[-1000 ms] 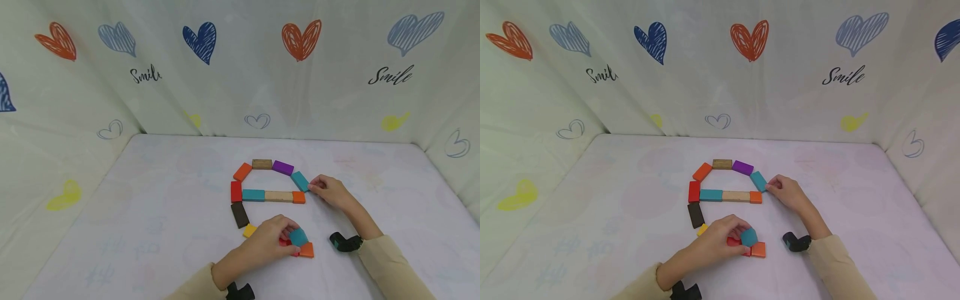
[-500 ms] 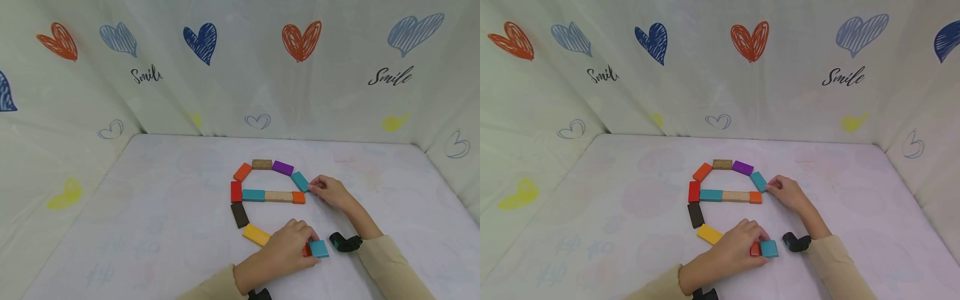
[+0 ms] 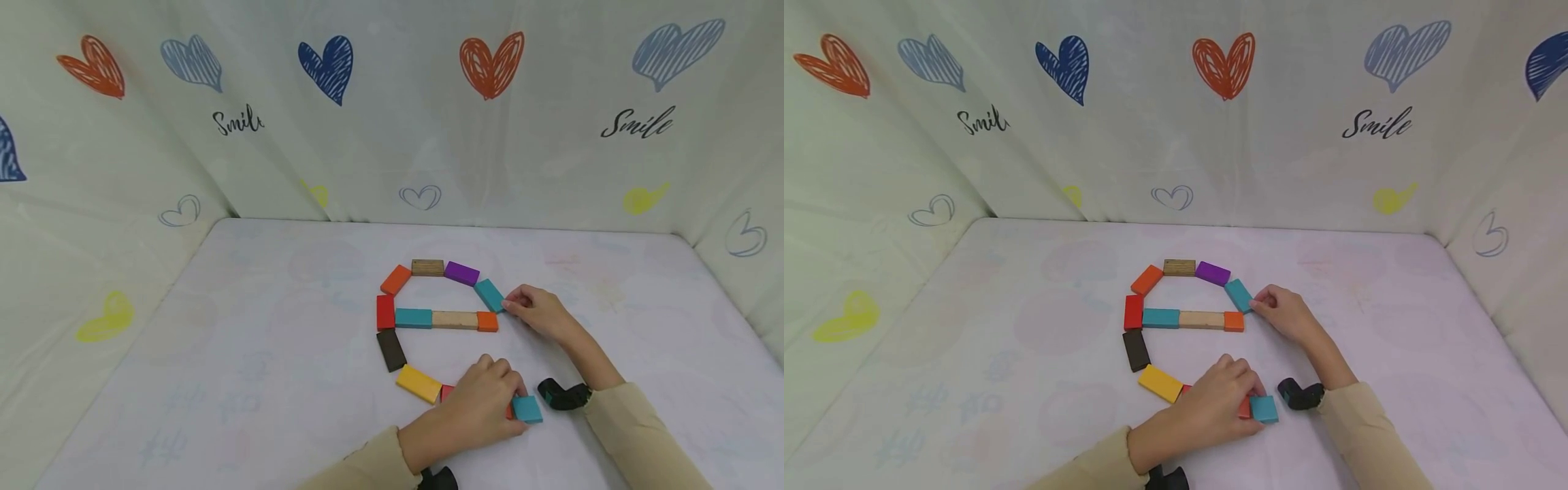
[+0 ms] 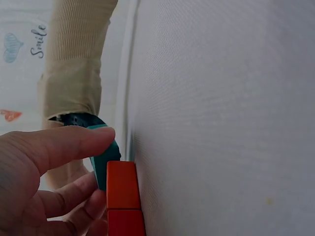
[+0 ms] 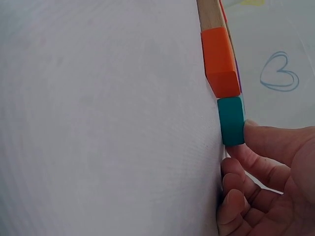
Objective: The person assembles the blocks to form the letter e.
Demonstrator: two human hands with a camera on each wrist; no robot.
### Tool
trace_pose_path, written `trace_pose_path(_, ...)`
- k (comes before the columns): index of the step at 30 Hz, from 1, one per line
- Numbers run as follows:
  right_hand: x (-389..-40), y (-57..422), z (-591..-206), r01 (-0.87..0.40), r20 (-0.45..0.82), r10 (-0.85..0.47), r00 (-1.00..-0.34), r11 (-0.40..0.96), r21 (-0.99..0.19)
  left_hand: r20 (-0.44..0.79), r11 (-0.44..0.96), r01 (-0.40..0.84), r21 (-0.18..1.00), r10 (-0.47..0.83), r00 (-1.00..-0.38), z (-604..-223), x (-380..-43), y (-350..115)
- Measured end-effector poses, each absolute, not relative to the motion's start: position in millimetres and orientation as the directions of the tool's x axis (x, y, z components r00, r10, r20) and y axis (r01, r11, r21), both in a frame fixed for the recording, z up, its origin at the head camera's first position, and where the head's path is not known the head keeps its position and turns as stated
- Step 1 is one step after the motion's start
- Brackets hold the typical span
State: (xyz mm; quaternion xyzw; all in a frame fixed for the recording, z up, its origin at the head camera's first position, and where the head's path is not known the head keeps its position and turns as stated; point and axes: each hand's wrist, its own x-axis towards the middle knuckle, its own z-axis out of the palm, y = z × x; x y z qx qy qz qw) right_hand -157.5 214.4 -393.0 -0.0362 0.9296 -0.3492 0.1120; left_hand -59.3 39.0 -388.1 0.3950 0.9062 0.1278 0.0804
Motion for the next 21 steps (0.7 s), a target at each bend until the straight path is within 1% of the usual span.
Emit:
trace_pose_path(6,-157.2,213.5,-392.5,0.017,-0.194,-0.146,-0.970,0.756,-0.654,-0.118,0.682,0.682,0.264,0.724,-0.679,-388.8,-61.9,39.6)
trace_pose_path(10,-157.0,212.7,-392.8,0.029,-0.204,-0.140,-0.969,0.755,-0.656,-0.153,0.698,0.663,0.270,0.711,-0.687,-389.0,-63.1,40.7)
trace_pose_path(21,-157.2,212.9,-392.8,0.020,-0.195,-0.144,-0.970,0.754,-0.657,-0.177,0.729,0.618,0.295,0.677,-0.714,-388.5,-63.8,42.8)
